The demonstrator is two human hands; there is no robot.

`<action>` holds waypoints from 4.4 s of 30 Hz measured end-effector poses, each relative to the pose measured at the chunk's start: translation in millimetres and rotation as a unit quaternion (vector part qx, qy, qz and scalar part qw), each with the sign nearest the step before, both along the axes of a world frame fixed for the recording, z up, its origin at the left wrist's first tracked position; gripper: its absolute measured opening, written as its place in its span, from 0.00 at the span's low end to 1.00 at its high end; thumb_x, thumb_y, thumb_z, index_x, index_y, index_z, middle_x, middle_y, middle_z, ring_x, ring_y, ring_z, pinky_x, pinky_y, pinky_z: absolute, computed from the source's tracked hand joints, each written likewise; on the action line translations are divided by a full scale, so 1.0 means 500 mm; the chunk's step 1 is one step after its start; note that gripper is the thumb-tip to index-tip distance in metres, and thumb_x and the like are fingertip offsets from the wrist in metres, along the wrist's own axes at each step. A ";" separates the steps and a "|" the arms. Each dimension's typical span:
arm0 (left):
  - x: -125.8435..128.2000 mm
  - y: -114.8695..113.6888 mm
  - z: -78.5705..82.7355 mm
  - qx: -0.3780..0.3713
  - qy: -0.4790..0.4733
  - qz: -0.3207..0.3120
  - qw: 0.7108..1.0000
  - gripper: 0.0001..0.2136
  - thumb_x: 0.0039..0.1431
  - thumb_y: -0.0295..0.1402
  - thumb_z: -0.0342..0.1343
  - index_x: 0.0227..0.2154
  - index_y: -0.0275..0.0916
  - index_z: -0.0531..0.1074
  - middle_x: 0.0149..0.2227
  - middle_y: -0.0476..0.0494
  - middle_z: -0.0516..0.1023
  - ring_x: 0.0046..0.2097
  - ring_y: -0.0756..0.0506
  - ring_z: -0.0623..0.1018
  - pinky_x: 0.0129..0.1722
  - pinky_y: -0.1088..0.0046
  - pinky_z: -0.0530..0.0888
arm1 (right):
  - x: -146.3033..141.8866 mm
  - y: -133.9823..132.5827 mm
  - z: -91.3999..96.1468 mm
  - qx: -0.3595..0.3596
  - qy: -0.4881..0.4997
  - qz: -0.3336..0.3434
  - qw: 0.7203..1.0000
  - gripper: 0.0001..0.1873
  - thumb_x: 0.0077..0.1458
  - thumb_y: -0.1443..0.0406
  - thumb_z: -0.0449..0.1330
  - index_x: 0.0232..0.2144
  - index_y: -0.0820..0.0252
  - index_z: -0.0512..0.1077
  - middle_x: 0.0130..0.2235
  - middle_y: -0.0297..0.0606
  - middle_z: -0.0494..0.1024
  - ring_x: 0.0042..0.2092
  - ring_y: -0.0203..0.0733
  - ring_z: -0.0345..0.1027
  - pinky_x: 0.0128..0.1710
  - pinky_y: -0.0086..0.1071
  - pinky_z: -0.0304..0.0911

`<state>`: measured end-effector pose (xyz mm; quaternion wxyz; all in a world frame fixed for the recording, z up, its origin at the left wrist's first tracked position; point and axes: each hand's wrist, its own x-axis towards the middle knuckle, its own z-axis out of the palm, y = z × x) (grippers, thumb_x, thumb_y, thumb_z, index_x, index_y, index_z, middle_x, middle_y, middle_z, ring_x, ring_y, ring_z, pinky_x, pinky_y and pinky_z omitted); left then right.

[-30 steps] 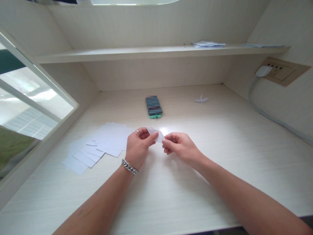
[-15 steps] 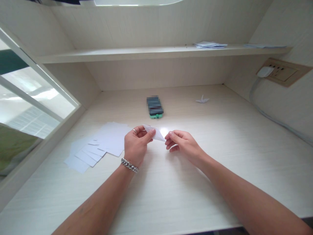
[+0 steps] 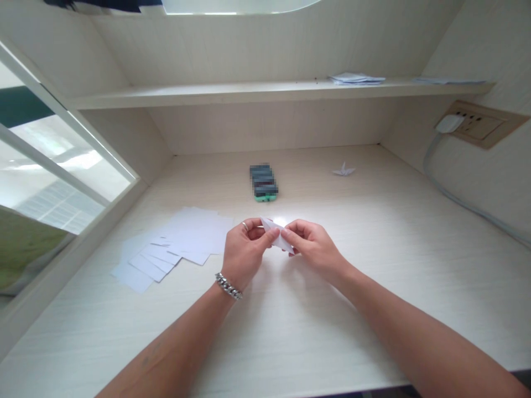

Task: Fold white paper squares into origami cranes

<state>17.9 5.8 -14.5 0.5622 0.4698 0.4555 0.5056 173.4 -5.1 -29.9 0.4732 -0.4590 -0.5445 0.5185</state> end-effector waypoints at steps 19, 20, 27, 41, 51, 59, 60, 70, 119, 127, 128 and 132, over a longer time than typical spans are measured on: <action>-0.007 0.002 -0.004 0.010 0.040 -0.028 0.999 0.09 0.47 0.33 0.67 0.27 0.33 0.75 0.25 0.47 0.78 0.28 0.51 0.76 0.29 0.76 0.73 | -0.002 -0.002 0.008 -0.061 0.049 0.022 0.997 0.14 0.51 0.56 0.64 0.27 0.62 0.71 0.25 0.32 0.72 0.26 0.33 0.62 0.26 0.29 0.55; -0.008 0.003 -0.005 0.012 0.042 -0.028 0.999 0.09 0.47 0.33 0.67 0.27 0.33 0.75 0.25 0.47 0.78 0.28 0.51 0.76 0.29 0.76 0.72 | -0.003 -0.003 0.008 -0.063 0.049 0.035 0.996 0.14 0.52 0.55 0.64 0.28 0.62 0.72 0.26 0.33 0.73 0.27 0.34 0.63 0.26 0.29 0.56; -0.021 0.005 0.005 0.011 -0.034 -0.083 0.996 0.11 0.50 0.35 0.67 0.36 0.35 0.78 0.28 0.46 0.80 0.30 0.51 0.77 0.32 0.75 0.75 | 0.005 -0.007 0.020 -0.118 0.133 0.071 0.982 0.16 0.48 0.55 0.67 0.27 0.62 0.72 0.27 0.35 0.74 0.28 0.34 0.67 0.30 0.30 0.61; -0.020 0.000 0.010 -0.016 -0.193 -0.175 0.965 0.08 0.49 0.33 0.67 0.31 0.36 0.77 0.25 0.49 0.78 0.27 0.50 0.77 0.28 0.73 0.77 | 0.016 -0.013 0.030 -0.159 0.203 0.196 0.946 0.14 0.48 0.57 0.68 0.26 0.63 0.72 0.24 0.34 0.73 0.27 0.35 0.68 0.32 0.31 0.62; -0.028 0.004 0.015 0.037 -0.019 -0.117 0.992 0.07 0.47 0.24 0.65 0.30 0.35 0.75 0.23 0.50 0.77 0.25 0.53 0.75 0.26 0.79 0.73 | 0.025 -0.005 0.024 -0.092 0.072 0.158 0.980 0.16 0.50 0.54 0.65 0.28 0.63 0.71 0.28 0.36 0.74 0.31 0.37 0.68 0.34 0.32 0.63; -0.021 0.004 0.018 0.047 0.012 -0.036 0.998 0.11 0.41 0.25 0.69 0.26 0.34 0.72 0.25 0.50 0.78 0.26 0.50 0.78 0.28 0.76 0.75 | 0.012 -0.006 0.010 0.131 -0.160 -0.111 0.972 0.10 0.49 0.59 0.67 0.31 0.57 0.73 0.36 0.37 0.76 0.40 0.43 0.70 0.43 0.39 0.64; -0.020 0.004 0.016 0.051 0.016 -0.027 0.998 0.11 0.40 0.26 0.69 0.26 0.34 0.72 0.26 0.50 0.78 0.27 0.50 0.78 0.29 0.76 0.76 | 0.011 -0.008 0.012 0.153 -0.188 -0.116 0.963 0.08 0.51 0.59 0.66 0.31 0.56 0.75 0.36 0.37 0.76 0.41 0.44 0.69 0.44 0.39 0.63; -0.016 0.000 0.003 0.092 0.057 -0.033 0.994 0.09 0.46 0.31 0.68 0.25 0.35 0.73 0.27 0.47 0.78 0.31 0.50 0.78 0.34 0.75 0.76 | -0.003 -0.008 0.007 0.077 -0.063 -0.004 0.995 0.14 0.57 0.55 0.60 0.35 0.58 0.78 0.38 0.40 0.80 0.41 0.45 0.72 0.40 0.36 0.65; -0.015 0.008 -0.002 0.030 0.125 -0.157 0.979 0.11 0.53 0.40 0.60 0.25 0.36 0.74 0.25 0.46 0.76 0.27 0.49 0.74 0.28 0.74 0.70 | 0.020 0.006 0.009 -0.008 -0.002 -0.018 1.000 0.18 0.46 0.58 0.68 0.36 0.61 0.70 0.28 0.34 0.74 0.29 0.38 0.67 0.29 0.32 0.62; -0.008 0.001 0.002 0.063 0.150 -0.064 0.985 0.11 0.54 0.38 0.59 0.24 0.37 0.71 0.21 0.51 0.72 0.24 0.51 0.70 0.24 0.77 0.66 | 0.006 0.000 0.014 -0.042 0.016 -0.012 0.999 0.23 0.47 0.56 0.67 0.43 0.62 0.70 0.28 0.35 0.75 0.30 0.39 0.69 0.31 0.33 0.63; -0.008 0.000 0.001 0.065 0.150 -0.049 0.985 0.11 0.55 0.38 0.59 0.24 0.36 0.71 0.21 0.50 0.72 0.24 0.51 0.70 0.25 0.76 0.67 | 0.004 0.000 0.013 -0.051 0.015 -0.012 0.999 0.20 0.48 0.55 0.66 0.39 0.63 0.72 0.29 0.36 0.76 0.31 0.39 0.69 0.32 0.33 0.64; -0.006 0.000 -0.005 0.060 0.132 -0.041 0.989 0.11 0.55 0.38 0.59 0.25 0.35 0.72 0.23 0.49 0.74 0.26 0.50 0.73 0.27 0.76 0.70 | 0.008 0.004 0.008 -0.046 -0.030 -0.013 0.998 0.16 0.52 0.54 0.62 0.26 0.62 0.71 0.27 0.36 0.74 0.29 0.37 0.67 0.32 0.33 0.63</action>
